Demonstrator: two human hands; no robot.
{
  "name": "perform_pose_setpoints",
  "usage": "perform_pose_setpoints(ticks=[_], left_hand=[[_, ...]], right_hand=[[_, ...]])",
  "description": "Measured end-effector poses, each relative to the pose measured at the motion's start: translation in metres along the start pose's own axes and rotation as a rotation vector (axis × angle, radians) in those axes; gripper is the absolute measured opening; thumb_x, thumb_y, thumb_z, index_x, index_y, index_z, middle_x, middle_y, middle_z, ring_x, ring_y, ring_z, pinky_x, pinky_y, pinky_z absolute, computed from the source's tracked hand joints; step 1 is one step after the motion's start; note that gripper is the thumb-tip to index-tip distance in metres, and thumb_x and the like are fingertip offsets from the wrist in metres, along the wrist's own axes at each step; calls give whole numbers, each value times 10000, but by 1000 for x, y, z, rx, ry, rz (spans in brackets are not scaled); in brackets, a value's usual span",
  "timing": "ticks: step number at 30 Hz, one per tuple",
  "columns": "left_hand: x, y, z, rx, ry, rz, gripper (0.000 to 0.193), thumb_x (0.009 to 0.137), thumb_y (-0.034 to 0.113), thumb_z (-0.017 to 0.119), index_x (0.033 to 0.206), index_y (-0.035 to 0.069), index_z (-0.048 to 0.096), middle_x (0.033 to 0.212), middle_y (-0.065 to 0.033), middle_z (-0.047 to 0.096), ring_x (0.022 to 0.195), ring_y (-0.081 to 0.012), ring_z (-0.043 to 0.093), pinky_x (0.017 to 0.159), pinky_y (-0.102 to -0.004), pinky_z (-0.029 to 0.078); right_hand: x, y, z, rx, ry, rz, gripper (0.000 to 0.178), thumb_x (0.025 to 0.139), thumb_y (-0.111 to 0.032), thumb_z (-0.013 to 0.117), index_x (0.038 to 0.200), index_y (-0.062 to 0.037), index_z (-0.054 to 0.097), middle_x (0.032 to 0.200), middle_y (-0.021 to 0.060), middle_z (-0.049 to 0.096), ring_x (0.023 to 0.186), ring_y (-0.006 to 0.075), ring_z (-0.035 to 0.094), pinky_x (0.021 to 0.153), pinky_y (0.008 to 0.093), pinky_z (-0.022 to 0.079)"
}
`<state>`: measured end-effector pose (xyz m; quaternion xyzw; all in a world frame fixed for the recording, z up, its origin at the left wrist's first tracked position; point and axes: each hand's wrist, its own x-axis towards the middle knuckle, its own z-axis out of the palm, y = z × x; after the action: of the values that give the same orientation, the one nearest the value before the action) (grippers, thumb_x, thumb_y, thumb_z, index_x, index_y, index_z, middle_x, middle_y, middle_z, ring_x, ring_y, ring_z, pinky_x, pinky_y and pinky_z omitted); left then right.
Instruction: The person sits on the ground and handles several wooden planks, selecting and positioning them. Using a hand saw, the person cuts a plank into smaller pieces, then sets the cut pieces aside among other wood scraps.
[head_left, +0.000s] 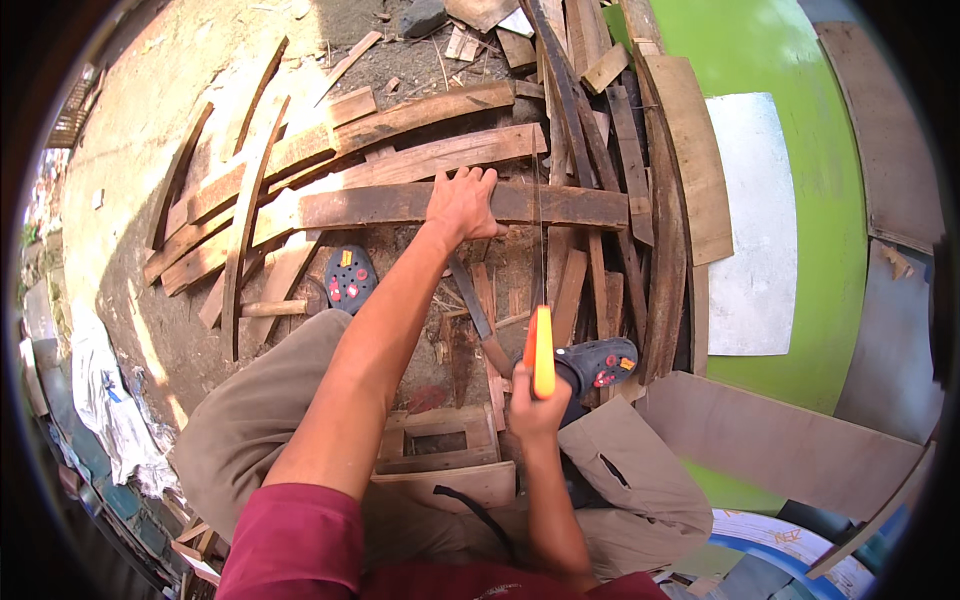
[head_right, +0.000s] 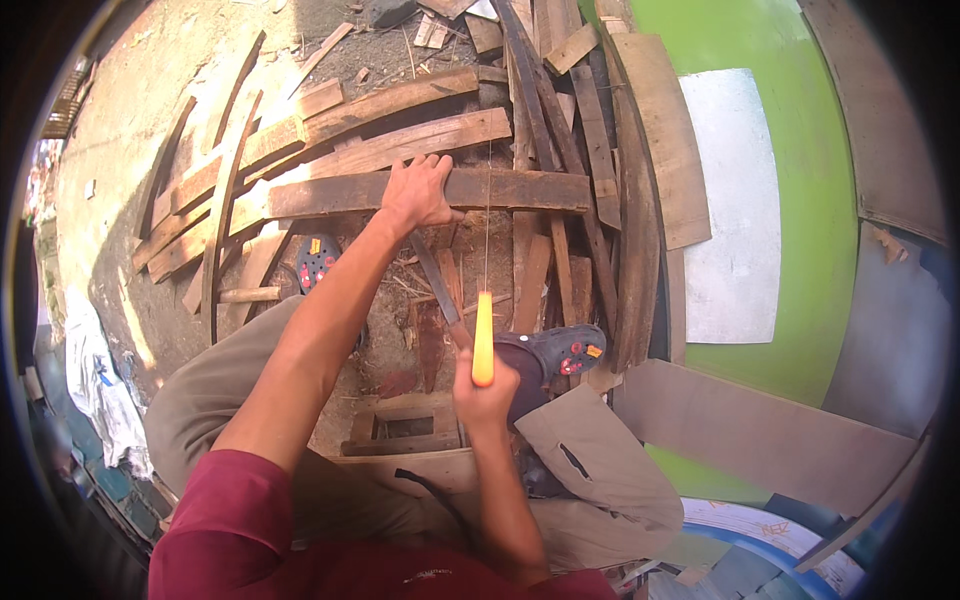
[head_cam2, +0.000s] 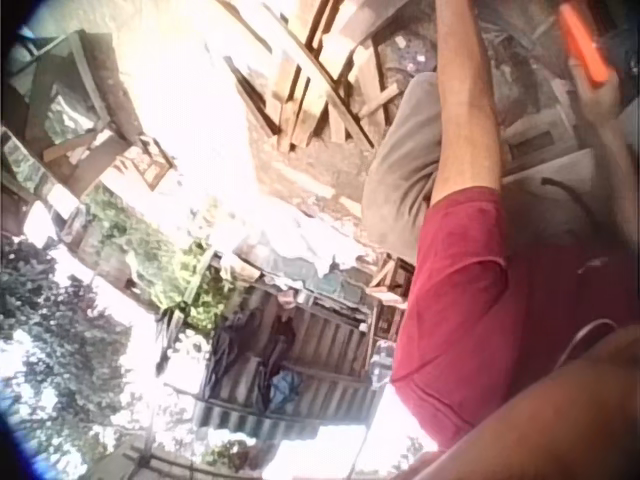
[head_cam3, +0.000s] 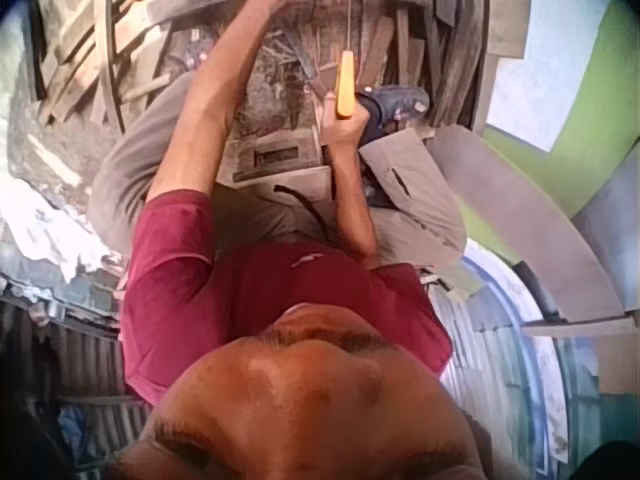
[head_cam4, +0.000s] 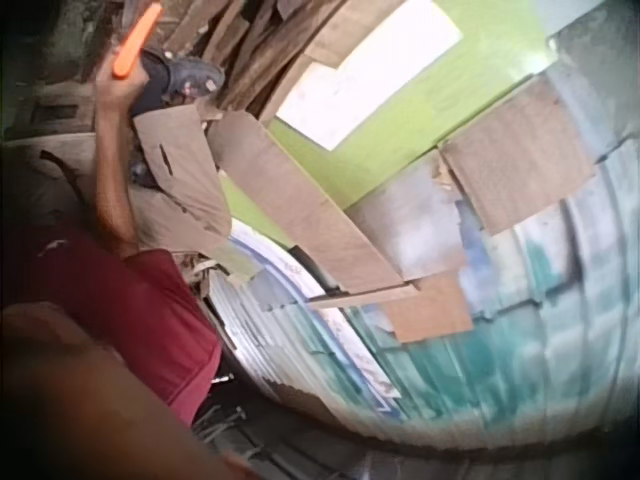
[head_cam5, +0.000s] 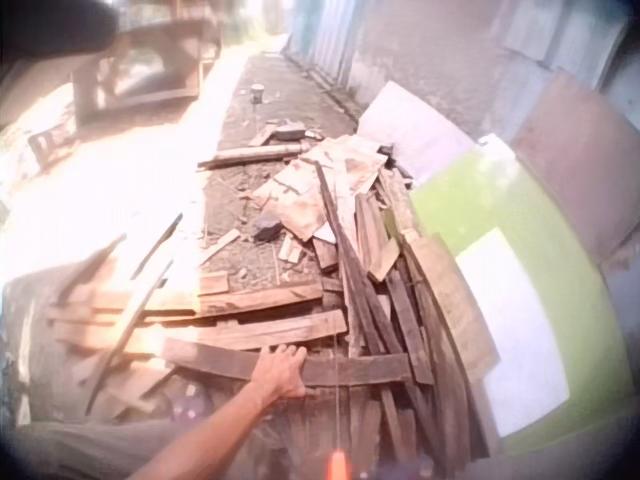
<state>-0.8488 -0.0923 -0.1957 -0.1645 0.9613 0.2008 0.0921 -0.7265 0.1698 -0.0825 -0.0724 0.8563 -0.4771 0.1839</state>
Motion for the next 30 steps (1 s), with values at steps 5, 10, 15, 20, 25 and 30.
perform_pose_setpoints(ticks=[5,10,15,20,25,30], left_hand=[[-9,6,8,-10,1,-17,771,647,571,860,1198,106,584,1202,-94,652,1200,-257,587,945,-479,433],[-5,10,4,0,-15,24,784,649,588,854,1202,107,574,1185,-88,656,1200,-245,589,938,-475,433],[-12,4,13,11,37,3,791,651,593,853,1199,98,571,1182,-82,657,1190,-248,589,945,-483,428],[-11,5,13,3,80,13,778,642,588,857,1179,96,583,1180,-92,657,1177,-249,595,942,-471,433],[-9,5,15,2,112,44,744,652,568,854,1167,105,580,1166,-89,658,1185,-256,593,915,-470,439],[-8,2,13,30,65,11,781,627,571,862,1170,93,569,1160,-94,649,1171,-257,594,924,-479,433]], right_hand=[[-30,14,-14,41,56,30,124,897,-52,633,868,62,672,645,83,609,659,134,633,626,332,497],[86,-6,29,28,110,41,281,922,-119,665,704,29,568,571,46,528,561,91,510,511,316,386],[-81,19,-36,-96,-16,-17,101,887,-23,614,858,56,669,634,91,610,614,123,625,606,335,513],[42,-2,6,-23,59,-19,266,931,-124,655,732,41,594,574,3,505,569,73,459,506,319,372],[77,7,26,-58,55,-21,262,915,-127,664,721,41,609,568,92,556,537,117,510,522,347,406],[-73,8,-39,-85,-16,-37,135,902,-35,617,815,57,663,622,109,607,583,152,618,564,334,483]])
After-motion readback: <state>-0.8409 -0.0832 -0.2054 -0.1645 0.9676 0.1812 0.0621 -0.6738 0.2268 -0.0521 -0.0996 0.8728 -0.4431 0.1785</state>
